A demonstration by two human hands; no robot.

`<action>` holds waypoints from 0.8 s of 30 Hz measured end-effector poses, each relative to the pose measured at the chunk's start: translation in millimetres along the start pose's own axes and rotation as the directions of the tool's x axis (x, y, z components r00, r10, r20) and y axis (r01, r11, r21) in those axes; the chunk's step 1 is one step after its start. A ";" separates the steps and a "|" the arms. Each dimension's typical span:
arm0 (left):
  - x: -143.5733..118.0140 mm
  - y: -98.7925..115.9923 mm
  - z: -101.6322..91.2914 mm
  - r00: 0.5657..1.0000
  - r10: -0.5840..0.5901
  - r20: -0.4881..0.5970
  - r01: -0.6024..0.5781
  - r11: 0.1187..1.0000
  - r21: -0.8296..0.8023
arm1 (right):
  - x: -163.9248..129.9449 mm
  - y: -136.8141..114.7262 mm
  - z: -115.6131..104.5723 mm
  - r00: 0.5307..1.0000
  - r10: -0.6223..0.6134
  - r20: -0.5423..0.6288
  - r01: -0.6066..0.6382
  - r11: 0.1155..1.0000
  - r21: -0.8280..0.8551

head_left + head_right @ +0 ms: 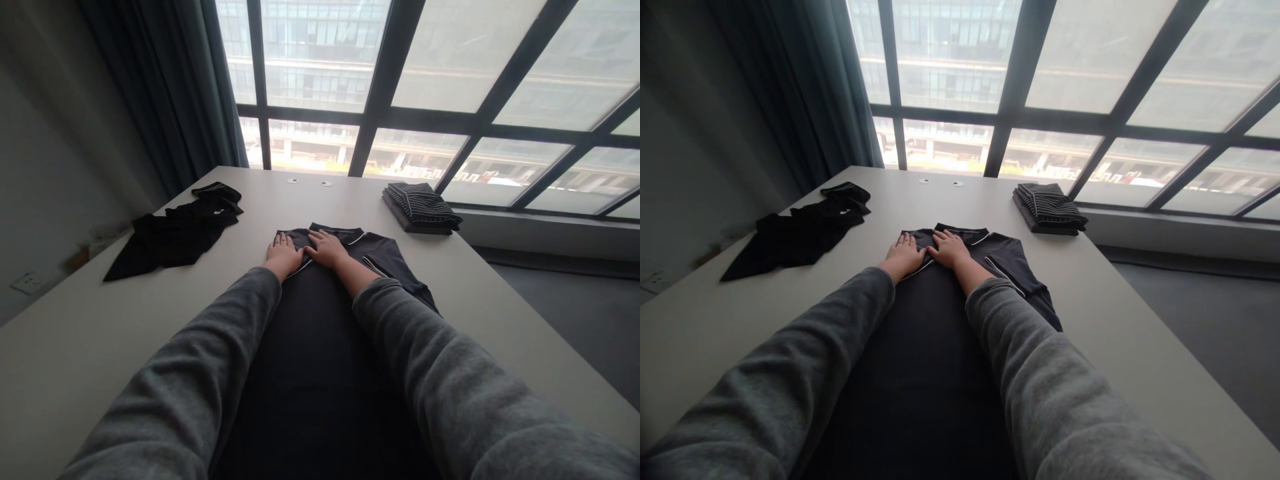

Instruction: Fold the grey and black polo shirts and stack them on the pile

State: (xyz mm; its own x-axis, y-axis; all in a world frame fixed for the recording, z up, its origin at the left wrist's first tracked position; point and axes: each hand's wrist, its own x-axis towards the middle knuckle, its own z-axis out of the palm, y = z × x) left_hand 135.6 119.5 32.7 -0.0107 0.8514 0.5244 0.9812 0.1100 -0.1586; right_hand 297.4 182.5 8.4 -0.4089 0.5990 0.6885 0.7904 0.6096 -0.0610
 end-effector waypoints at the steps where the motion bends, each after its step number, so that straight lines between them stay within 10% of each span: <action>1: 1.9 1.1 2.5 1.000 -0.019 -0.007 0.019 1.000 -0.001 | 0.8 -0.5 0.1 0.999 0.031 0.024 -0.031 0.999 0.006; 19: 10.9 -24.6 -8.9 0.990 -0.128 -0.064 0.121 0.987 -0.109 | 1.4 -2.3 -3.5 0.995 0.076 0.062 -0.078 0.997 0.019; 24: -39.7 -46.1 -5.4 0.966 0.217 -0.140 -0.210 0.976 0.062 | 3.3 -1.4 -0.5 0.996 0.070 0.046 -0.072 0.997 0.030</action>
State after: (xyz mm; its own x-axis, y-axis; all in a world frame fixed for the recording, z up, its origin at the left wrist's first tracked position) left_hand 91.8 77.8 23.7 0.2296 0.7747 0.5892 0.9476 -0.0399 -0.3169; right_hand 295.1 183.4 11.2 -0.3731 0.6638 0.6482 0.8037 0.5803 -0.1317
